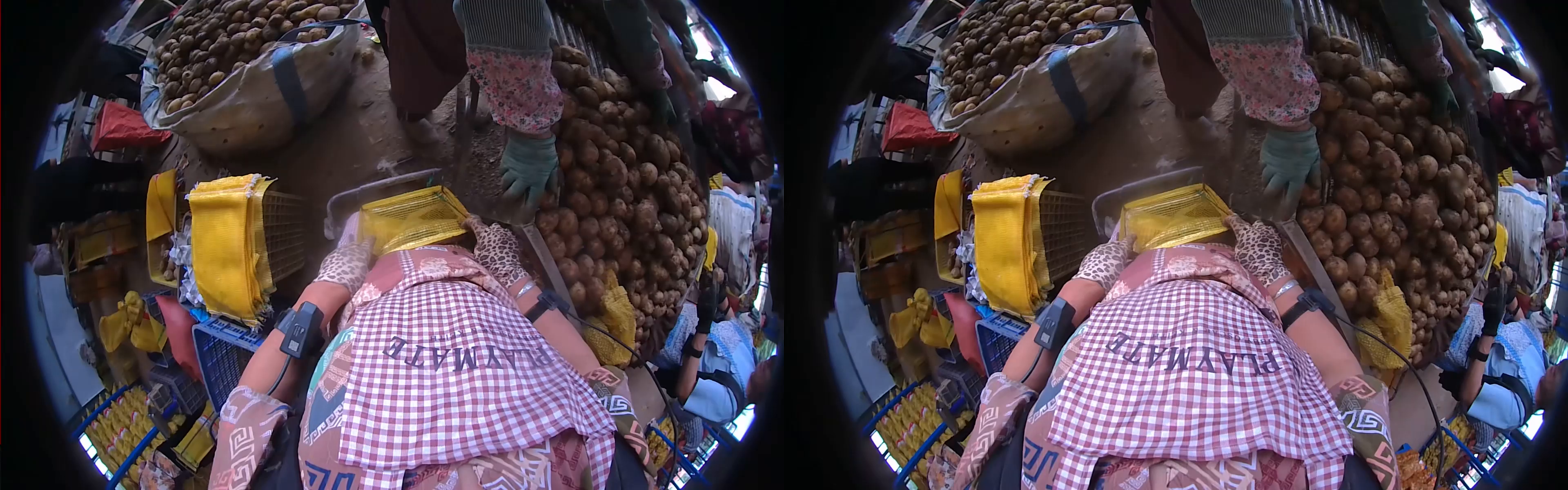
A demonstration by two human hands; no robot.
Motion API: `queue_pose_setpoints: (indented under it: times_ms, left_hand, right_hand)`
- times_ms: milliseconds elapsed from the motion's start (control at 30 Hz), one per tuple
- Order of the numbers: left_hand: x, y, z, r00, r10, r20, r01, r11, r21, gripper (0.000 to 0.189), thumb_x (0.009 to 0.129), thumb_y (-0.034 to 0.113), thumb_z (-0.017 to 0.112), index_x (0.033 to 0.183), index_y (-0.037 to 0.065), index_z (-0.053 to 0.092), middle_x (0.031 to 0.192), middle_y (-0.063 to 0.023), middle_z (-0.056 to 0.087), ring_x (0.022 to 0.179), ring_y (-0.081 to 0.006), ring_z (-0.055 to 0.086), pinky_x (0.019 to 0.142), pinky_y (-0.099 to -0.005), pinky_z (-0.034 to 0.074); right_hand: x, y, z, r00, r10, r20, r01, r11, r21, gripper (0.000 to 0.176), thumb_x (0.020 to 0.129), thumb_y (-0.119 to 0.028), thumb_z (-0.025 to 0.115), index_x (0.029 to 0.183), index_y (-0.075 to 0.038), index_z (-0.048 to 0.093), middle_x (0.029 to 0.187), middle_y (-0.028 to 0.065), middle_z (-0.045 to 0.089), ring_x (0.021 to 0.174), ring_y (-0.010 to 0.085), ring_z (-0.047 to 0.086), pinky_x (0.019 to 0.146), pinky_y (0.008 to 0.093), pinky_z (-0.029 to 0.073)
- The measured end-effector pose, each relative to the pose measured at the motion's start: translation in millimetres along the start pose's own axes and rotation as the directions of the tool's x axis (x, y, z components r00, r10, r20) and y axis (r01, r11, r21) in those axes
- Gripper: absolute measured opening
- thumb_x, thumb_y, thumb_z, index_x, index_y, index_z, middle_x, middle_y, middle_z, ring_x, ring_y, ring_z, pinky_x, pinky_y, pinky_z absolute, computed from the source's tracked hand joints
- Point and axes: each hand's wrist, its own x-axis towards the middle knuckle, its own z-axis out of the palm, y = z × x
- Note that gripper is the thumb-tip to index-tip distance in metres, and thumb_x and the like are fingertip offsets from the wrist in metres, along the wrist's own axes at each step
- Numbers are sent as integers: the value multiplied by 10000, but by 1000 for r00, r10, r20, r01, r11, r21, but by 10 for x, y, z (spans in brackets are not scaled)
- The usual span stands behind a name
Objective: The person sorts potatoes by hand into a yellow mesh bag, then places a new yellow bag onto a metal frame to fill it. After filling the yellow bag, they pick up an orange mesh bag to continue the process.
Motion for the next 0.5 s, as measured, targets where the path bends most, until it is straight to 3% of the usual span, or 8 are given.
queue_pose_setpoints:
  times_ms: [100, 167, 233, 267, 333, 433, 500]
  left_hand:
    - [-11, -34, 38, 999, -28, 19, 28, 999, -16, 469, 948, 304, 408, 1384, 131, 411, 1300, -228, 512, 1180, -355, 527, 1006, -412, 405]
    - [56, -80, 109, 999, -31, 15, 31, 1000, 4, 473, 947, 309, 408, 1385, 132, 413, 1306, -228, 507, 1187, -354, 521, 1010, -408, 401]
    - [123, -118, 149, 999, -33, -26, 28, 984, -175, 460, 986, 283, 394, 1392, 66, 397, 1169, -183, 623, 1079, -294, 603, 907, -367, 477]
    - [131, -151, 181, 999, -41, -25, 36, 984, -177, 460, 986, 283, 394, 1392, 66, 397, 1169, -183, 623, 1079, -294, 603, 907, -367, 477]
    - [66, -99, 158, 994, 45, -102, -40, 998, 54, 460, 994, 284, 370, 1399, 67, 384, 1194, -184, 607, 1102, -290, 588, 928, -356, 468]
    - [137, -135, 183, 992, 36, -125, -41, 998, -39, 468, 968, 186, 436, 1416, 78, 356, 1223, -186, 589, 1124, -293, 573, 948, -357, 459]
    - [194, -122, 131, 992, 39, -124, -45, 998, -47, 492, 940, 232, 470, 1402, 86, 380, 1292, -181, 532, 1167, -308, 539, 983, -369, 429]
  right_hand:
    - [43, -65, -36, 995, 66, 74, -68, 997, 29, 568, 802, -394, 691, 1321, -268, 496, 1162, 216, 590, 1113, 384, 556, 946, 528, 420]
    - [110, 28, 114, 998, 27, 54, -28, 999, 34, 597, 819, -330, 682, 1364, -284, 443, 1152, 210, 609, 1099, 394, 570, 927, 576, 418]
    - [165, 29, 173, 998, 66, 17, -66, 998, 8, 598, 836, -254, 660, 1383, -291, 423, 1157, 200, 613, 1108, 388, 569, 938, 579, 410]
    - [185, 46, 196, 997, 67, 28, -68, 997, 28, 569, 859, -181, 614, 1387, -281, 427, 1167, 200, 609, 1123, 379, 564, 957, 551, 408]
    - [197, 41, 193, 999, 42, 28, -44, 998, 51, 556, 865, -158, 596, 1384, -270, 434, 1162, 207, 609, 1120, 378, 565, 963, 541, 406]
    - [191, -29, 168, 1000, 7, 3, -7, 997, 75, 536, 872, -98, 553, 1382, -223, 442, 1146, 224, 606, 1098, 379, 572, 961, 498, 420]
    - [288, 15, 194, 999, -44, -20, 46, 992, 117, 521, 872, -92, 553, 1373, -194, 455, 1138, 235, 604, 1079, 383, 575, 948, 456, 437]
